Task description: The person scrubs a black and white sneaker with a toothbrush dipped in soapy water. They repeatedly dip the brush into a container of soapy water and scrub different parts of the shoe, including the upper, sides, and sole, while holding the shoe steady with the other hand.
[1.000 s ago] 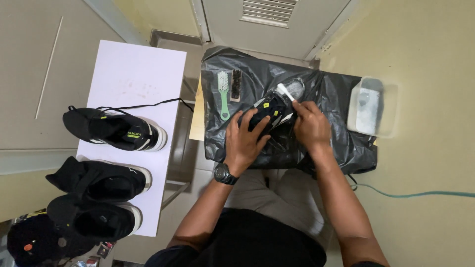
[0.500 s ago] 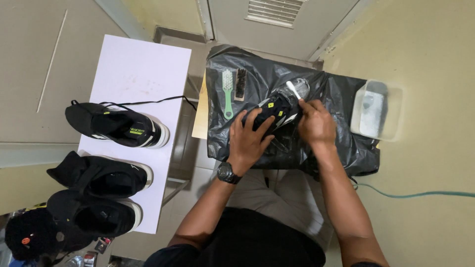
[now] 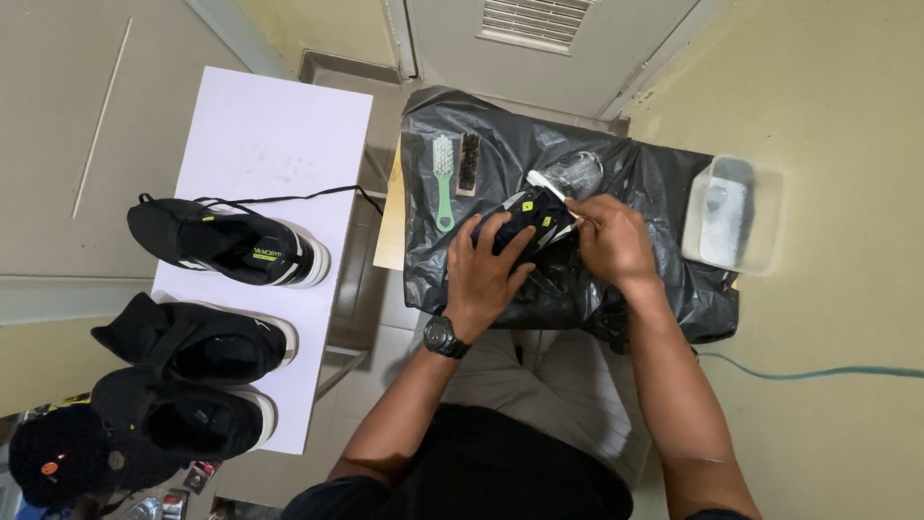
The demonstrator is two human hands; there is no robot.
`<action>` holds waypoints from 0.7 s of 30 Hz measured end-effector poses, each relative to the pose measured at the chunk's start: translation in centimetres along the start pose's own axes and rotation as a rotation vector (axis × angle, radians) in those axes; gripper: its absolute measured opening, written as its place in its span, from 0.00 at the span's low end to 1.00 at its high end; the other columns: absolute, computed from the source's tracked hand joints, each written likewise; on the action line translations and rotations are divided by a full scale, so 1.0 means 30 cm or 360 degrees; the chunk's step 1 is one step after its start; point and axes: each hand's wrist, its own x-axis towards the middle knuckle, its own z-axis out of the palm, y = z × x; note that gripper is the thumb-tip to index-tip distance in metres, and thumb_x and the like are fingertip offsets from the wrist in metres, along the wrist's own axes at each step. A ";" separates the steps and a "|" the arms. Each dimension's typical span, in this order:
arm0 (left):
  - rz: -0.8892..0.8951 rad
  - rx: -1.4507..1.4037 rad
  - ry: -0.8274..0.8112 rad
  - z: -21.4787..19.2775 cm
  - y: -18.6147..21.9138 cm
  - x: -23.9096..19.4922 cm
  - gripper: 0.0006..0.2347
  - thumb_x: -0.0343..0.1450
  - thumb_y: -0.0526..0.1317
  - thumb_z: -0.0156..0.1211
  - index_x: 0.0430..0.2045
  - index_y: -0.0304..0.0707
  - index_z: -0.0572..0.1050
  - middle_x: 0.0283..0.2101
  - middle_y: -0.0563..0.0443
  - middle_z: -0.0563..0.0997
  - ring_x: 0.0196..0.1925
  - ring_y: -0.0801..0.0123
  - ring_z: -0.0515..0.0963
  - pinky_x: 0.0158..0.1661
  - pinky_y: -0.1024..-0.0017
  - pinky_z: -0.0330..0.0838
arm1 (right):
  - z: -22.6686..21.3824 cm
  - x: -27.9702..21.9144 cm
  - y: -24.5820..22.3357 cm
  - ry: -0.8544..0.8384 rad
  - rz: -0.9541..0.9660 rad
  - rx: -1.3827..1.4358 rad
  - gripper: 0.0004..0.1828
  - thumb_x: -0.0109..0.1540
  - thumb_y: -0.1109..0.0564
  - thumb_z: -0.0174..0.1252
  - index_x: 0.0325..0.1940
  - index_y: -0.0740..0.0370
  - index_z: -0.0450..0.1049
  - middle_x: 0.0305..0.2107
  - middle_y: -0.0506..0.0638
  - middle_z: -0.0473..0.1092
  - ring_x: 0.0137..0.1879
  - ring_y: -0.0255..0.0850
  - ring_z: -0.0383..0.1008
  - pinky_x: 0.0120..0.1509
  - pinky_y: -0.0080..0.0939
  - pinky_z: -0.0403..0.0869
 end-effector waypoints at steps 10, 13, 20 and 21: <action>-0.0038 0.0004 -0.0005 -0.025 0.010 0.006 0.22 0.76 0.57 0.55 0.64 0.57 0.68 0.60 0.56 0.70 0.63 0.58 0.70 0.58 0.55 0.69 | -0.039 0.013 -0.012 0.0038 0.0249 -0.0472 0.21 0.66 0.53 0.48 0.56 0.39 0.82 0.47 0.46 0.75 0.45 0.56 0.80 0.47 0.59 0.80; -0.0012 -0.0021 0.0091 0.068 -0.009 -0.021 0.22 0.75 0.57 0.56 0.63 0.57 0.69 0.59 0.53 0.71 0.60 0.56 0.72 0.54 0.55 0.70 | -0.053 0.014 -0.003 0.0120 0.0292 -0.0554 0.23 0.67 0.56 0.46 0.62 0.40 0.79 0.49 0.48 0.73 0.42 0.62 0.80 0.46 0.65 0.80; 0.0033 -0.0041 0.0193 0.124 -0.016 -0.026 0.23 0.70 0.61 0.60 0.61 0.69 0.69 0.60 0.54 0.68 0.65 0.47 0.67 0.54 0.50 0.70 | -0.024 0.022 0.002 0.0024 0.0208 -0.0497 0.22 0.65 0.55 0.46 0.56 0.38 0.81 0.48 0.46 0.73 0.43 0.62 0.80 0.46 0.63 0.80; 0.0032 -0.0052 0.0188 0.115 -0.015 -0.025 0.23 0.71 0.60 0.60 0.61 0.67 0.69 0.59 0.52 0.68 0.65 0.46 0.67 0.53 0.49 0.71 | -0.019 0.020 -0.005 -0.0040 0.0176 -0.0466 0.21 0.64 0.54 0.46 0.53 0.36 0.82 0.46 0.45 0.74 0.45 0.60 0.80 0.46 0.62 0.80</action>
